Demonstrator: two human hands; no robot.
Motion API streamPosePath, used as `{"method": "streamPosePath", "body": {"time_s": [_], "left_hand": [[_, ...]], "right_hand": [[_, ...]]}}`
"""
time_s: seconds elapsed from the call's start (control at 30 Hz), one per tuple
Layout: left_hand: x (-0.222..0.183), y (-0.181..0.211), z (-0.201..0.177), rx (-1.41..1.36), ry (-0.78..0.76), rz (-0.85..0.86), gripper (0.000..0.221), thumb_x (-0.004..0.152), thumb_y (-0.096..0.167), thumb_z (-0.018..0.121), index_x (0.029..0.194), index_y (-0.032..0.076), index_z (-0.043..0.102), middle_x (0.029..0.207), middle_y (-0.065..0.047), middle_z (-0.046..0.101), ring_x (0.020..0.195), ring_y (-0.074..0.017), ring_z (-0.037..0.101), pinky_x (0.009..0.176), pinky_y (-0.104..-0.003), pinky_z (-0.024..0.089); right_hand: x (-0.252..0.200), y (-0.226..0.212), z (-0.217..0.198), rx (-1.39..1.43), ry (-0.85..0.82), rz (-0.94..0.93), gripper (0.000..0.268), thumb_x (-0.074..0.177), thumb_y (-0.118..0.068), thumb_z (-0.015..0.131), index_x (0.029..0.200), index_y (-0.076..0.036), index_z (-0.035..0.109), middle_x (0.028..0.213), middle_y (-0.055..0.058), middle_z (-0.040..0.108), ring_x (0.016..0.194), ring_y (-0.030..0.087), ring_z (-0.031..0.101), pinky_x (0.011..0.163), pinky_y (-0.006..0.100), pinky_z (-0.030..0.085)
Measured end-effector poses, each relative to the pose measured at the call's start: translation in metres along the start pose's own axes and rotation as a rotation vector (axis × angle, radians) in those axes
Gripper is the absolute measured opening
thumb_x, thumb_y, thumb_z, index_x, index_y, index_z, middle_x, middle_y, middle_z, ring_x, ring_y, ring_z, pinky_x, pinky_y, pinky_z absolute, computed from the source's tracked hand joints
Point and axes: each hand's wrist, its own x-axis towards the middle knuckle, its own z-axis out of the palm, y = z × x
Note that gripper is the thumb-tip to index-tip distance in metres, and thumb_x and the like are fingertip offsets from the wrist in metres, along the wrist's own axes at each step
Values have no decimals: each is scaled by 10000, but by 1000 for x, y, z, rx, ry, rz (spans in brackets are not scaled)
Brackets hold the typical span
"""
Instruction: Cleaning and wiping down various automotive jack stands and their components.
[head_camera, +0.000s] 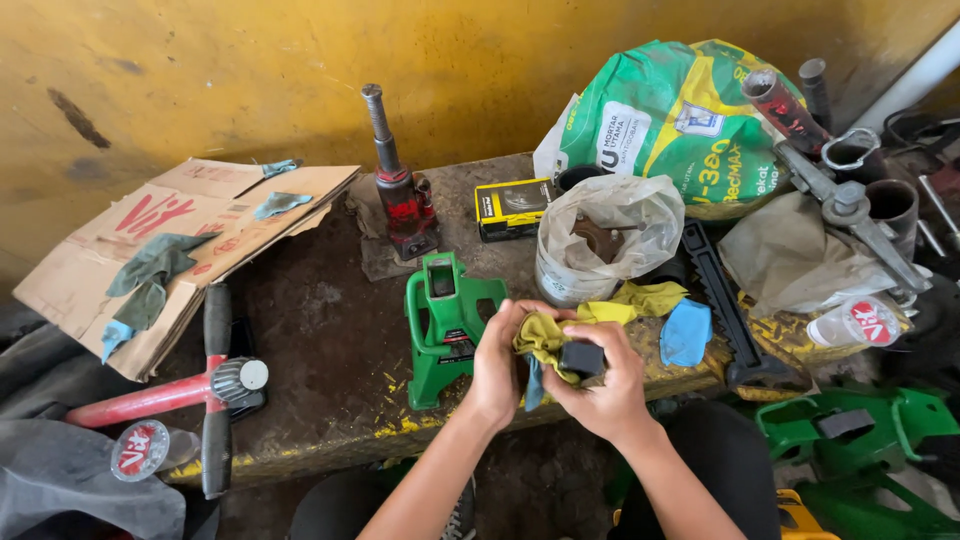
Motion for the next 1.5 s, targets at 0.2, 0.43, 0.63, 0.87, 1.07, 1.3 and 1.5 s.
{"method": "streamPosePath", "body": {"time_s": [0.2,0.43,0.63,0.87,1.07,1.3,1.5], "left_hand": [[-18,-79,-43,242,-42,26,662,1015,534,164,1331,96,547,1310,-78,621,1241,-205,577,1123,-342,428],[-26,-61,-17,880,-217,390,635,1100,535,231,1218,5,560,1083,-182,641,1018,-294,635,929,-391,508],[-19,-75,-23,725,-111,386,634,1126,503,152,1179,-5,529,1008,-191,630,930,-279,618,842,-404,509],[-14,-62,-21,896,-147,469,479,1076,414,350,1195,-12,533,1020,-199,666,935,-301,668,824,-409,544],[-9,-81,-27,838,-21,500,517,1132,427,297,1244,-2,562,1153,-187,636,1051,-282,637,952,-377,509],[-31,-47,14,896,148,874,807,1037,616,460,1519,-5,278,1454,-229,449,1350,-331,468,1170,-471,352],[-31,-48,7,960,89,958,790,1022,532,609,1531,34,268,1537,-276,385,1420,-373,450,1230,-497,352]], "right_hand": [[-4,-12,-4,119,77,-74,493,772,-104,852,1178,-54,577,1092,131,697,959,249,737,832,351,587],[-18,-29,-9,412,209,-49,225,992,-47,603,1204,-2,540,1149,213,602,1013,285,629,929,367,524],[-22,-9,-15,168,201,-183,282,937,-250,482,1009,-104,712,979,79,643,760,185,585,726,301,496],[4,-37,-6,134,-6,-256,178,1065,-197,603,1120,-70,489,1123,216,664,1054,305,696,896,373,575],[-23,-10,12,490,50,95,193,1120,-232,456,1150,-42,474,1042,164,694,959,236,657,922,342,509],[-35,-1,28,976,239,416,347,1133,-343,375,1066,-28,503,918,161,616,844,240,624,783,358,500],[-57,79,17,328,-237,55,341,1135,-317,476,1153,9,575,1212,164,639,1041,235,637,940,348,524]]}}
